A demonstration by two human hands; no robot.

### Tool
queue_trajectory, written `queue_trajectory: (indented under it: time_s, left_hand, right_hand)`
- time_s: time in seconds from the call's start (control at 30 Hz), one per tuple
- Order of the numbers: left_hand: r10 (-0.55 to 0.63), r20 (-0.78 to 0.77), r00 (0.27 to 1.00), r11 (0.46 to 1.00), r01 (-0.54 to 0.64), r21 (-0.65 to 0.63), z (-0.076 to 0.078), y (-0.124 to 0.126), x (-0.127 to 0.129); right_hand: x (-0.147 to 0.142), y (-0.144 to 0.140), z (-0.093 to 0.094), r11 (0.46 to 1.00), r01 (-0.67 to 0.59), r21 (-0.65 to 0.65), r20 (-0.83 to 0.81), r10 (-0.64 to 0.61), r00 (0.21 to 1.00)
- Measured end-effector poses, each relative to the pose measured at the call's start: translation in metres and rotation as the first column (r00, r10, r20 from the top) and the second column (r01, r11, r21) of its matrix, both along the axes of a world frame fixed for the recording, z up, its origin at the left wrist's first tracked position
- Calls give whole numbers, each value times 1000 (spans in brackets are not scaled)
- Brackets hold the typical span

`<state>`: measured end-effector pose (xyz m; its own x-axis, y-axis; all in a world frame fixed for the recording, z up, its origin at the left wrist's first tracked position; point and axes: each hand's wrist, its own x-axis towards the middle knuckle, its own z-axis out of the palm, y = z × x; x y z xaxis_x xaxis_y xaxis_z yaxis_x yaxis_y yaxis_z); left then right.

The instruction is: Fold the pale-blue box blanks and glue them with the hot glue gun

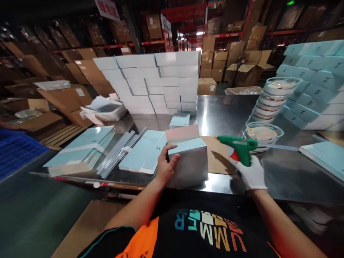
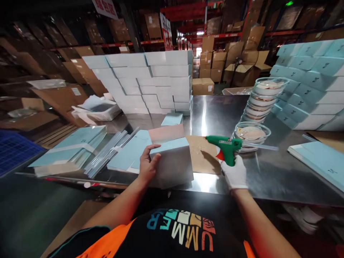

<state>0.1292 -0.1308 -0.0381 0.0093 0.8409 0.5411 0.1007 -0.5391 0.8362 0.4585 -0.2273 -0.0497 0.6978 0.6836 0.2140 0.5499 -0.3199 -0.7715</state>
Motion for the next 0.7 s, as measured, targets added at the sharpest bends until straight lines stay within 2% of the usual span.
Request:
queue_trajectory:
  time_s: [0.07, 0.13, 0.2, 0.27, 0.37, 0.47, 0.53, 0.57, 0.7]
  left_hand:
    - [-11, -9, 1000, 1000, 11, -8, 3, -2, 0]
    - [-30, -14, 999, 1000, 30, 7, 4, -4, 4]
    - [-51, -18, 999, 998, 51, 41, 3, -7, 10]
    - [-50, -37, 998, 995, 53, 82, 1, -9, 18]
    - [-54, -65, 996, 986, 63, 151, -2, -12, 30]
    - [-84, -64, 994, 973, 96, 211, -2, -15, 39]
    - [-89, -72, 993, 970, 103, 221, -2, -17, 41]
    - [-83, -83, 993, 971, 99, 216, -2, -17, 41]
    - [-36, -121, 992, 990, 52, 135, -3, -17, 38]
  right_hand:
    - [-14, -7, 7, 972, 39, 230, -7, -38, 999]
    - [-27, -16, 20, 912, -114, 393, 26, 113, 993]
    - [-38, -25, 34, 849, -376, 371, 159, 341, 926]
    - [-49, -33, 49, 792, -537, 291, 301, 457, 837]
    - [-68, -35, 66, 699, -665, 265, 511, 483, 711]
    - [-87, -26, 75, 627, -730, 274, 597, 484, 640]
    - [-92, -17, 74, 630, -724, 280, 549, 513, 659]
    - [-91, -14, 72, 649, -705, 285, 500, 527, 687]
    - [-68, -4, 51, 786, -522, 331, 178, 491, 853]
